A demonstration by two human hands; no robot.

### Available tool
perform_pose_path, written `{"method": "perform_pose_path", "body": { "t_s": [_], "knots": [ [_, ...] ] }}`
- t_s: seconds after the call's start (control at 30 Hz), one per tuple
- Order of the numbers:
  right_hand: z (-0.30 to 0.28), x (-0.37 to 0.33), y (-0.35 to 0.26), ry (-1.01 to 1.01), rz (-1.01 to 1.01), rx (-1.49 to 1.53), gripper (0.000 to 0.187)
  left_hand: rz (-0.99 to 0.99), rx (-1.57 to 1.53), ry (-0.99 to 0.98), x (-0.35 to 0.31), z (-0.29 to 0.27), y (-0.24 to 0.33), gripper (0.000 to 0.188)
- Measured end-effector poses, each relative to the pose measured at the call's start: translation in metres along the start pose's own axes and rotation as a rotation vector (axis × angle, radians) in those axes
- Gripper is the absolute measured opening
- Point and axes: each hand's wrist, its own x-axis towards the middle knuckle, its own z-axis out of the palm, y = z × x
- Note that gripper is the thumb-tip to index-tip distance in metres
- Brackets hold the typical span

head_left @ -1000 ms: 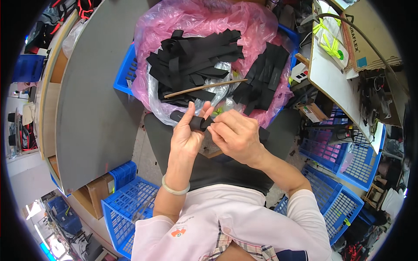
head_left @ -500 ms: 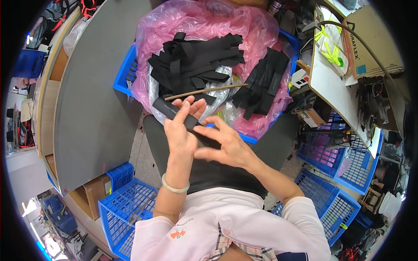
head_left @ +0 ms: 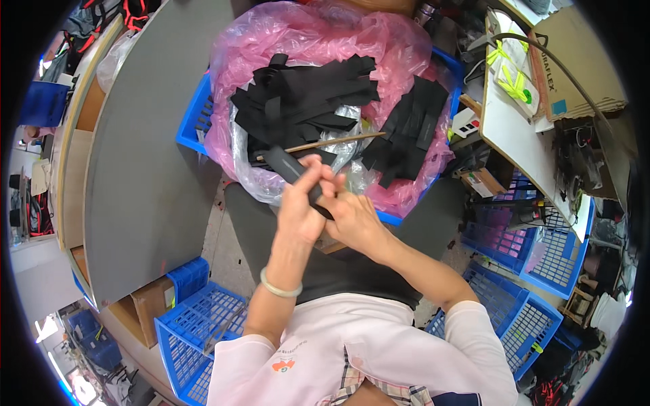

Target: Inspecting and organizing black fabric straps in a workshop setting.

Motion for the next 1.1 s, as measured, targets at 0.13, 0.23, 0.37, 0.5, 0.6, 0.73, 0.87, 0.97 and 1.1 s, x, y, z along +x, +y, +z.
{"method": "perform_pose_path", "body": {
  "t_s": [0.13,0.23,0.37,0.5,0.6,0.73,0.87,0.97,1.1],
  "knots": [
    [-0.001,0.011,-0.008,-0.060,-0.035,-0.058,0.019,0.038,-0.050,-0.083,-0.003,-0.004,0.011,0.014],
    [-0.007,-0.003,-0.018,0.011,-0.069,-0.002,0.022,0.041,-0.093,-0.126,0.004,-0.010,0.027,0.014],
    [0.003,-0.014,-0.009,0.069,-0.004,0.060,0.029,0.054,0.055,-0.109,-0.006,0.007,0.009,0.016],
    [0.008,-0.014,-0.008,0.145,-0.066,0.083,0.027,0.071,0.049,-0.173,-0.018,0.020,0.009,0.015],
    [-0.007,-0.024,-0.013,0.242,-0.173,0.052,0.022,0.123,0.016,-0.191,-0.011,0.017,0.026,0.014],
    [-0.049,-0.028,0.005,0.440,-0.070,0.398,0.018,0.004,0.552,-0.302,-0.019,0.023,0.028,0.016],
    [-0.081,0.020,-0.013,0.053,0.013,0.735,0.013,-0.243,0.605,-0.435,-0.032,0.023,0.011,0.016],
    [-0.080,0.030,0.001,0.149,-0.025,0.764,0.016,-0.394,0.346,-0.488,-0.035,0.022,0.005,0.019],
    [-0.076,0.043,0.023,0.184,0.151,0.914,0.018,-0.550,0.179,-0.505,-0.042,0.010,-0.007,0.021]
  ]
}}
